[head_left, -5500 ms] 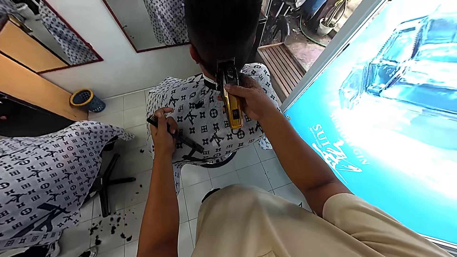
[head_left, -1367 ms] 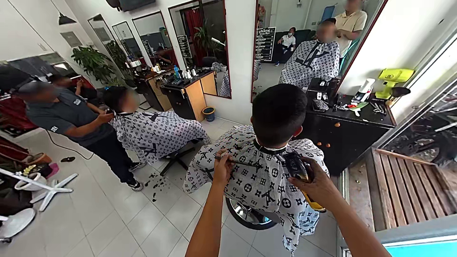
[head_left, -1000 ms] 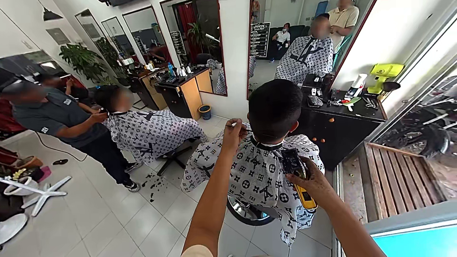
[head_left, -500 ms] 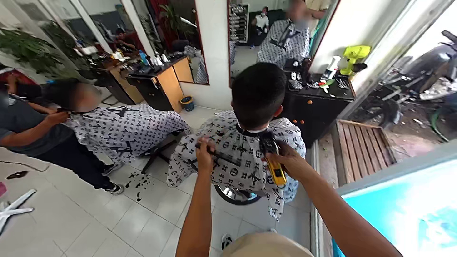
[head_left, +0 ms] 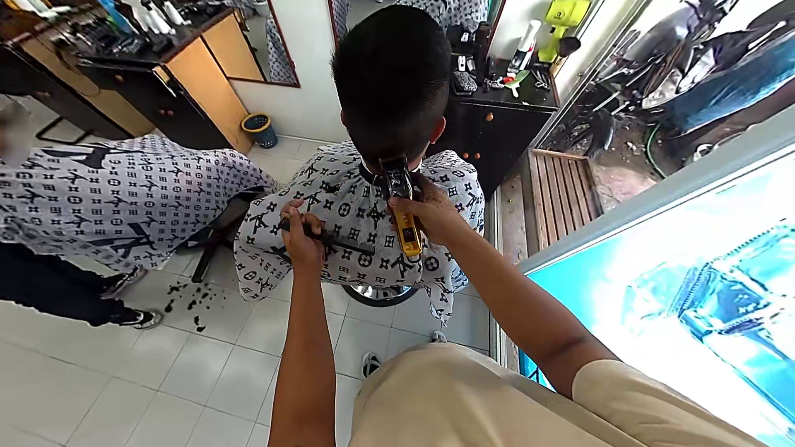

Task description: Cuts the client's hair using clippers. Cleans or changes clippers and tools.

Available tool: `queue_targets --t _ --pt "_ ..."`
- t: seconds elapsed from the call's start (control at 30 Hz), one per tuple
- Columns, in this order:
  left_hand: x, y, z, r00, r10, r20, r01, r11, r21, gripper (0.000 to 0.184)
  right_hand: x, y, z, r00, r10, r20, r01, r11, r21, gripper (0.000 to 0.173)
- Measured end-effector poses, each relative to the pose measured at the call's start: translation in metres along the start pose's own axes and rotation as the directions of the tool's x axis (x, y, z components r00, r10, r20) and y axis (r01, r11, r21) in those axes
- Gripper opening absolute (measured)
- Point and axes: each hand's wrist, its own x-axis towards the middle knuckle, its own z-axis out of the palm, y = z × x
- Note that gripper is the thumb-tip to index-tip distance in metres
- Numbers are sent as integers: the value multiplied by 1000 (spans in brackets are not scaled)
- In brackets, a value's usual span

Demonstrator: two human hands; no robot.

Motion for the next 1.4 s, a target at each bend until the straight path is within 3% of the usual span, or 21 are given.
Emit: queue_targets --t 0.27,0.43,0.57,0.7,0.87,1.0,1.4 --pt "1 2 2 1000 25 -14 -25 1000 -12 32 6 -1 7 999 -25 -36 24 999 -23 66" --pt "1 2 3 999 44 -10 -44 999 -18 31 9 3 7 984 -173 -51 156 959 -237 72" --pt "1 3 2 999 46 -5 -46 999 -6 30 9 3 6 988 -145 -48 134 976 -172 68" --pt "1 3 1 999 35 -4 -35 999 18 31 11 3 7 974 -222 -52 193 926 -324 72" --pt "1 4 2 999 43 -2 -43 999 1 32 12 3 5 989 -141 -48 134 981 -138 68" --pt "1 2 1 999 42 5 -42 999 3 31 12 2 5 972 -231 -46 210 938 -278 71" --pt "1 1 0 998 57 18 -57 998 -8 30 4 -2 0 985 -174 -19 160 937 -312 69"
